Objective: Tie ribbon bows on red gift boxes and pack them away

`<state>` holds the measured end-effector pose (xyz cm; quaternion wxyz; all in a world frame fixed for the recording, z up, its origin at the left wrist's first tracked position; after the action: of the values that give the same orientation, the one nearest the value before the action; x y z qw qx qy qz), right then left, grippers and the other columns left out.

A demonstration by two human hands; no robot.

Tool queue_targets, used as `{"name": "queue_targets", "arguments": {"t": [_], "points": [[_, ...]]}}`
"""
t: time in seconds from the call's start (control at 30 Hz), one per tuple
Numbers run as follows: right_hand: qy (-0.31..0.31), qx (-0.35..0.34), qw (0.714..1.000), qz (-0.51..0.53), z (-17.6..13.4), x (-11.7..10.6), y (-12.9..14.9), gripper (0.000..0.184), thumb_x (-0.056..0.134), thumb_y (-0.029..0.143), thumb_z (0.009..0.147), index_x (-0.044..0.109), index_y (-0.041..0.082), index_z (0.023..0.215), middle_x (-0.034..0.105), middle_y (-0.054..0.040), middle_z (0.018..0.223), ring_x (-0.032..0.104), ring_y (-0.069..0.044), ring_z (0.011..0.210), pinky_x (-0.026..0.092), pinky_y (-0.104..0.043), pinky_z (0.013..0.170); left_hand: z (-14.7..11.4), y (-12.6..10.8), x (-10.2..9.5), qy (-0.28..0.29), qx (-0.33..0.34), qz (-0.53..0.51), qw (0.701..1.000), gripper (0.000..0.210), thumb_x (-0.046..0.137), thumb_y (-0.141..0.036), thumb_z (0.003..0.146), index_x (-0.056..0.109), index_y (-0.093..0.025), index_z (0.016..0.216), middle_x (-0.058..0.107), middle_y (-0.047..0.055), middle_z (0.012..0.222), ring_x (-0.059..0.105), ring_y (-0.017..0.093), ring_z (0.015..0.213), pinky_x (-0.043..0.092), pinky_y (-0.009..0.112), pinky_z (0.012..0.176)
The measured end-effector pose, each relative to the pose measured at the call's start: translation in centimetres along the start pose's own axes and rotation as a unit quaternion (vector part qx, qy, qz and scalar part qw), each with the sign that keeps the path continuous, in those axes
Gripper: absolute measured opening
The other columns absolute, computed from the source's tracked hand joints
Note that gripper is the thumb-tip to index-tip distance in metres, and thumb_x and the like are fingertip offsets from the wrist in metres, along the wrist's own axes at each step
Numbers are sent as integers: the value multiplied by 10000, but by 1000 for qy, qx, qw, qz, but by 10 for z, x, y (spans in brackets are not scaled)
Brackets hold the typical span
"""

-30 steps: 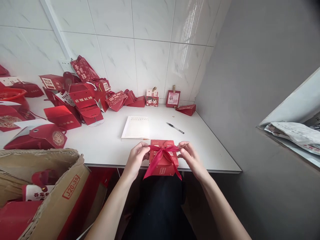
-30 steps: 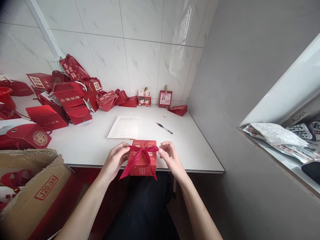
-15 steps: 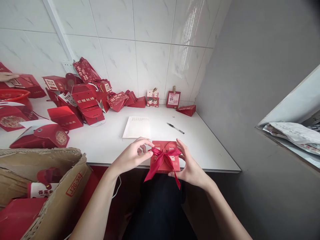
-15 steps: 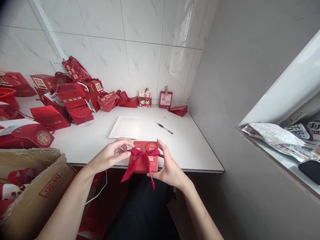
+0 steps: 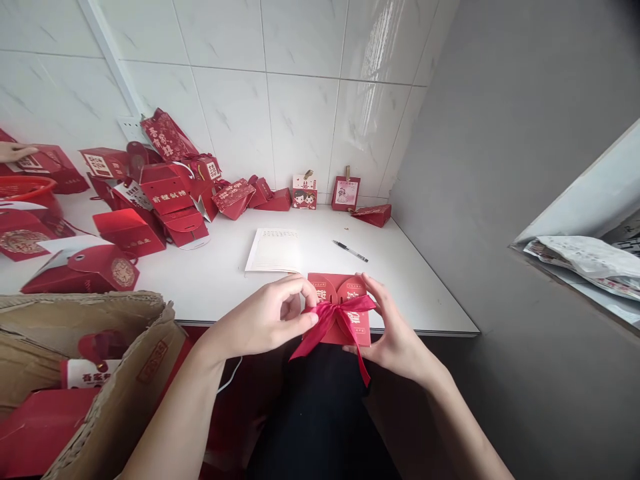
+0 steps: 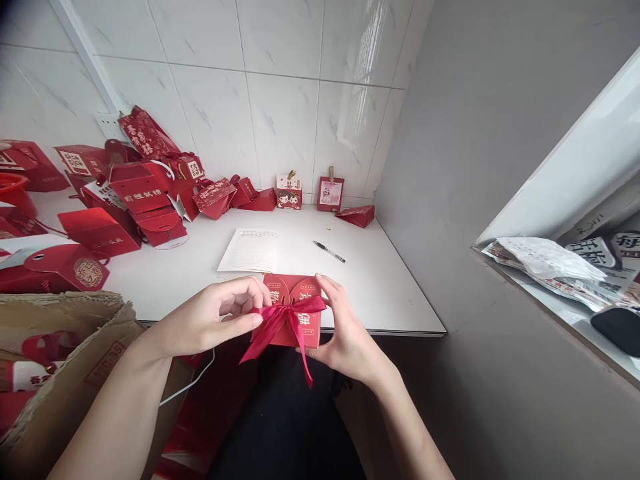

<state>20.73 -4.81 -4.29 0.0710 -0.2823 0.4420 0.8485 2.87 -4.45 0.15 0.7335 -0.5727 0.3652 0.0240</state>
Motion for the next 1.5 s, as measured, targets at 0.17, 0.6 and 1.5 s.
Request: {"name": "queue_targets", "arguments": {"t": [0.17, 0.6, 1.5], "points": [[6, -11, 1000, -1, -3, -2, 8, 924, 726, 286, 711, 131, 351, 1416, 243, -75, 1434, 281, -262, 1315, 339, -455, 1062, 2, -8, 4, 48, 13, -119, 992, 112, 537, -256, 825, 479, -175, 774, 453, -44, 682, 417, 70, 595, 356, 201, 555], [-101, -91, 989, -64, -10, -16, 27, 879, 656, 178, 777, 91, 377, 1420, 226, -73, 1429, 238, -288, 1334, 358, -511, 1042, -21, 2, -9, -287, -14, -80, 954, 276, 491, -436, 830, 517, -206, 981, 584, 29, 877, 539, 122, 630, 425, 239, 527], [-191, -51, 980, 3, -24, -5, 29, 1018, 743, 363, 674, 35, 391, 1404, 190, -103, 1450, 290, -379, 1296, 411, -582, 964, -65, -72, 44, -468, 362, 203, 780, 130, 594, -119, 782, 595, -223, 860, 484, -26, 675, 531, 109, 641, 531, 334, 673]]}}
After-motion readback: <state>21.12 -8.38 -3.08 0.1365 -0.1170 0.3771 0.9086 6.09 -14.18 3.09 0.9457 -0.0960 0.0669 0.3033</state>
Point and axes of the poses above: each hand's wrist, its own z-axis towards the middle knuckle, its own x-axis out of the palm, y = z × x, the point moved 6 cm from there along z, towards the middle knuckle
